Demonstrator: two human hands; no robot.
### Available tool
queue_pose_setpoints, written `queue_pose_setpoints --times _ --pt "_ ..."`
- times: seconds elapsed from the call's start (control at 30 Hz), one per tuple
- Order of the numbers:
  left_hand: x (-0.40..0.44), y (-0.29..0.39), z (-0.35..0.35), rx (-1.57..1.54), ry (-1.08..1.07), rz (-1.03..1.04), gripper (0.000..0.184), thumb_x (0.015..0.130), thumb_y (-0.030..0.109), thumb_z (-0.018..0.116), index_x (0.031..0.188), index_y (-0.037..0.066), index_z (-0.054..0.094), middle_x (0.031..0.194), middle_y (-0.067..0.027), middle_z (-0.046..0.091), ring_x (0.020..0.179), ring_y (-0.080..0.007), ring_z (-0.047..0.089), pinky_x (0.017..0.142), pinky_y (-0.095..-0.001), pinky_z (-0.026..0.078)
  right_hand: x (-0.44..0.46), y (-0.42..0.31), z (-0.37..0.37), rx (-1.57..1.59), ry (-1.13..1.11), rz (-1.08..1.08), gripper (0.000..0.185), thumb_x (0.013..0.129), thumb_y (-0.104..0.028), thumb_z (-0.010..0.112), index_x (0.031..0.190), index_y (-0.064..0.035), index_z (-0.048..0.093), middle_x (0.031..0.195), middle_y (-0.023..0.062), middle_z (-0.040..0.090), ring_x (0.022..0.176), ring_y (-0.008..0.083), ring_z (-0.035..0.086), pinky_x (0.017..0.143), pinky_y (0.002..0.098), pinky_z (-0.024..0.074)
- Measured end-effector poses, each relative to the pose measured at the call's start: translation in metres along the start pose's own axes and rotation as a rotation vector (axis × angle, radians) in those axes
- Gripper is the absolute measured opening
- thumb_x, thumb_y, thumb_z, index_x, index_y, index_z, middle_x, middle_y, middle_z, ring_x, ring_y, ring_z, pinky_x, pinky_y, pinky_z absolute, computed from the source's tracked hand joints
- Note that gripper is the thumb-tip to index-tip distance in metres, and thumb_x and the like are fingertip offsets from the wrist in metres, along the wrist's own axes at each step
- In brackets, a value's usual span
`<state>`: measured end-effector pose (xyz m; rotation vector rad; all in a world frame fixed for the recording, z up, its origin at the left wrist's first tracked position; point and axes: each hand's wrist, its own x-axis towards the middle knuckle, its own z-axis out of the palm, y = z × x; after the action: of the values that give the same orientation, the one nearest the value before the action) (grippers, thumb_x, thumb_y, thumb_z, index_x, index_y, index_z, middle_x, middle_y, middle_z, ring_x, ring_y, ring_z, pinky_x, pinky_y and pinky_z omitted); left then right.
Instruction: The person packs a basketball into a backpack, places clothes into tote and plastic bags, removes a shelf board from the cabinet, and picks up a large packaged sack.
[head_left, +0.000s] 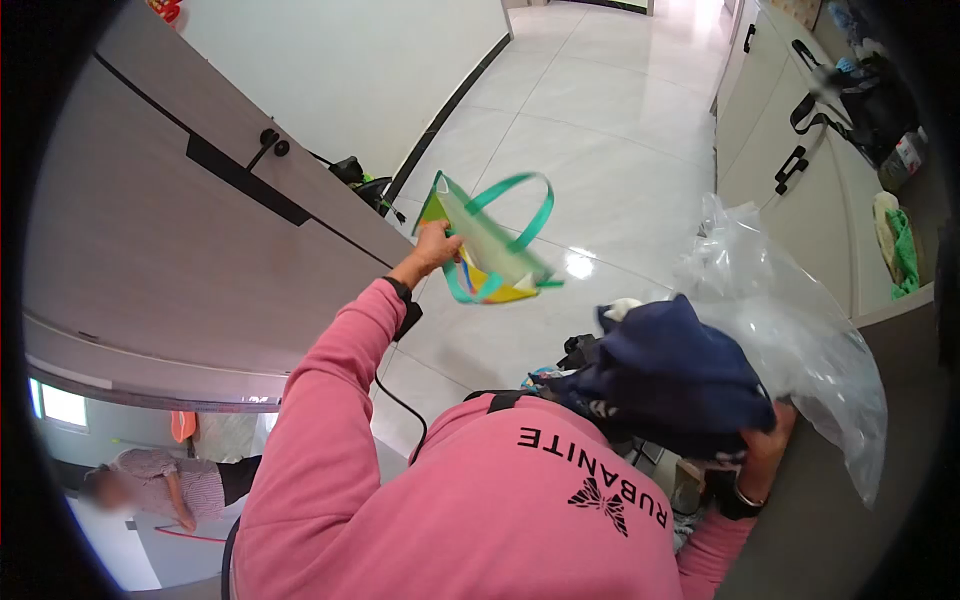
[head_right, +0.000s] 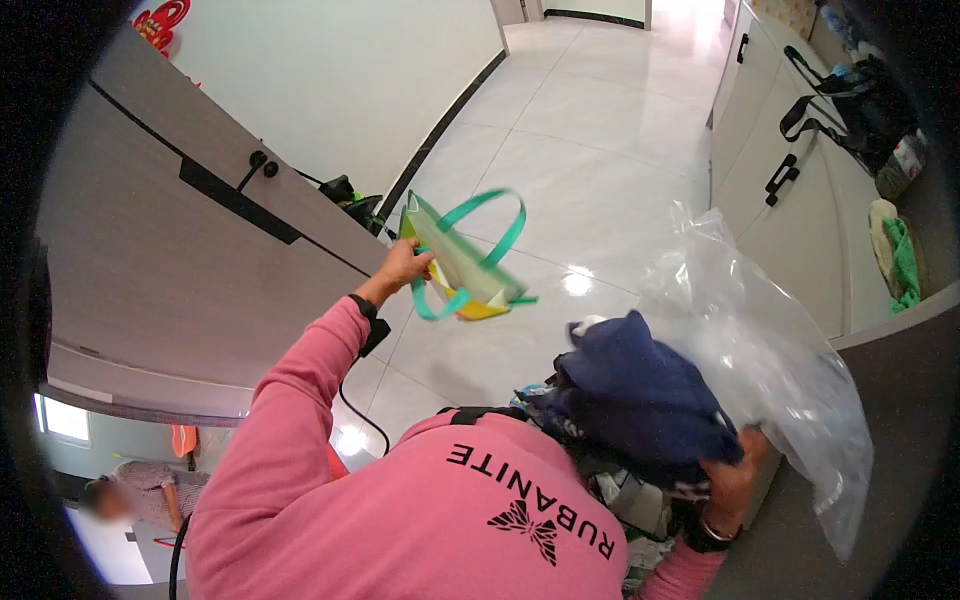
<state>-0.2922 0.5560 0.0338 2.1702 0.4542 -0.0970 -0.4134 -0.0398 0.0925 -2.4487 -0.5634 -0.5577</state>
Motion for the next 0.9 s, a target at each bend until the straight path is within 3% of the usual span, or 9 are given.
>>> queue_pose_setpoints --times 0.07,0.2,0.4,0.43,0.47,0.57,0.77,0.83,0.9 --pt "-0.012 0.022 0.012 -0.247 -0.006 -0.061 0.023 0.077 0.007 0.055 0.095 -0.007 0.055 0.070 -0.0143 0.062 0.055 -0.0211 0.063 0.048 -0.0308 0.053 -0.002 0.008 -0.023 -0.251 -0.058 -0.269 0.036 0.071 -0.010 0.066 0.104 -0.0011 0.054 0.102 0.0106 0.049 0.094 0.0242 0.049 0.087 0.0350 0.0377" --pt "-0.016 0.054 0.017 -0.375 -0.015 0.034 0.024 0.072 0.007 0.053 0.091 -0.008 0.057 0.072 -0.0158 0.063 0.054 -0.0213 0.063 0.048 -0.0305 0.054 0.008 -0.028 -0.019 0.238 -0.150 0.080 0.033 0.071 -0.010 0.066 0.101 -0.0014 0.055 0.100 0.0107 0.050 0.093 0.0245 0.050 0.084 0.0356 0.0384" --pt "0.004 0.090 0.121 -0.400 0.147 0.249 0.025 0.066 0.019 0.058 0.066 -0.006 0.057 0.056 -0.0174 0.059 0.054 -0.0223 0.064 0.055 -0.0326 0.052 0.057 -0.097 0.044 0.644 -0.287 0.166 0.028 0.070 -0.008 0.066 0.096 -0.0018 0.057 0.096 0.0109 0.053 0.090 0.0249 0.052 0.081 0.0366 0.0394" --pt "-0.024 0.126 0.129 -0.419 0.138 0.234 0.024 0.068 0.018 0.060 0.080 -0.002 0.062 0.068 -0.0175 0.063 0.068 -0.0188 0.065 0.063 -0.0288 0.051 0.066 -0.105 0.055 0.675 -0.294 0.148 0.027 0.070 -0.008 0.066 0.095 -0.0019 0.058 0.095 0.0110 0.053 0.090 0.0250 0.052 0.080 0.0368 0.0396" --pt "-0.058 0.151 0.120 -0.621 -0.268 0.266 0.034 0.079 0.013 0.057 0.108 -0.005 0.056 0.091 -0.0089 0.063 0.078 -0.0129 0.062 0.068 -0.0268 0.050 0.073 -0.110 0.060 0.696 -0.296 0.118 0.027 0.070 -0.008 0.066 0.095 -0.0020 0.058 0.094 0.0110 0.054 0.089 0.0251 0.052 0.080 0.0369 0.0398" --pt "-0.116 0.170 0.125 -0.852 -0.685 0.386 0.034 0.080 0.014 0.057 0.109 -0.004 0.055 0.093 -0.0086 0.063 0.080 -0.0126 0.061 0.069 -0.0269 0.050 0.090 -0.118 0.072 0.741 -0.269 0.047 0.024 0.070 -0.007 0.066 0.092 -0.0022 0.059 0.092 0.0111 0.055 0.088 0.0253 0.053 0.078 0.0374 0.0403" --pt "-0.099 0.217 0.147 -1.031 -0.598 0.405 0.035 0.081 0.014 0.057 0.112 -0.003 0.054 0.098 -0.0081 0.061 0.083 -0.0121 0.060 0.071 -0.0270 0.050 0.097 -0.116 0.068 0.794 -0.225 0.037 0.021 0.069 -0.006 0.066 0.089 -0.0026 0.060 0.089 0.0113 0.057 0.086 0.0257 0.054 0.075 0.0382 0.0412" --pt "-0.108 0.215 0.151 -1.039 -0.599 0.406 0.036 0.081 0.014 0.057 0.113 -0.003 0.053 0.099 -0.0079 0.061 0.083 -0.0119 0.060 0.072 -0.0270 0.050 0.112 -0.127 0.061 0.662 -0.041 -0.461 0.015 0.072 -0.004 0.061 0.086 -0.0013 0.057 0.080 0.0087 0.055 0.075 0.0217 0.055 0.068 0.0320 0.0431" --pt "-0.114 0.213 0.154 -1.040 -0.588 0.407 0.036 0.082 0.015 0.058 0.113 -0.002 0.053 0.101 -0.0078 0.060 0.084 -0.0118 0.059 0.072 -0.0271 0.049 0.117 -0.134 0.049 0.760 -0.090 -0.403 0.014 0.072 -0.006 0.062 0.084 -0.0004 0.056 0.082 0.0101 0.057 0.070 0.0204 0.054 0.063 0.0278 0.0432"
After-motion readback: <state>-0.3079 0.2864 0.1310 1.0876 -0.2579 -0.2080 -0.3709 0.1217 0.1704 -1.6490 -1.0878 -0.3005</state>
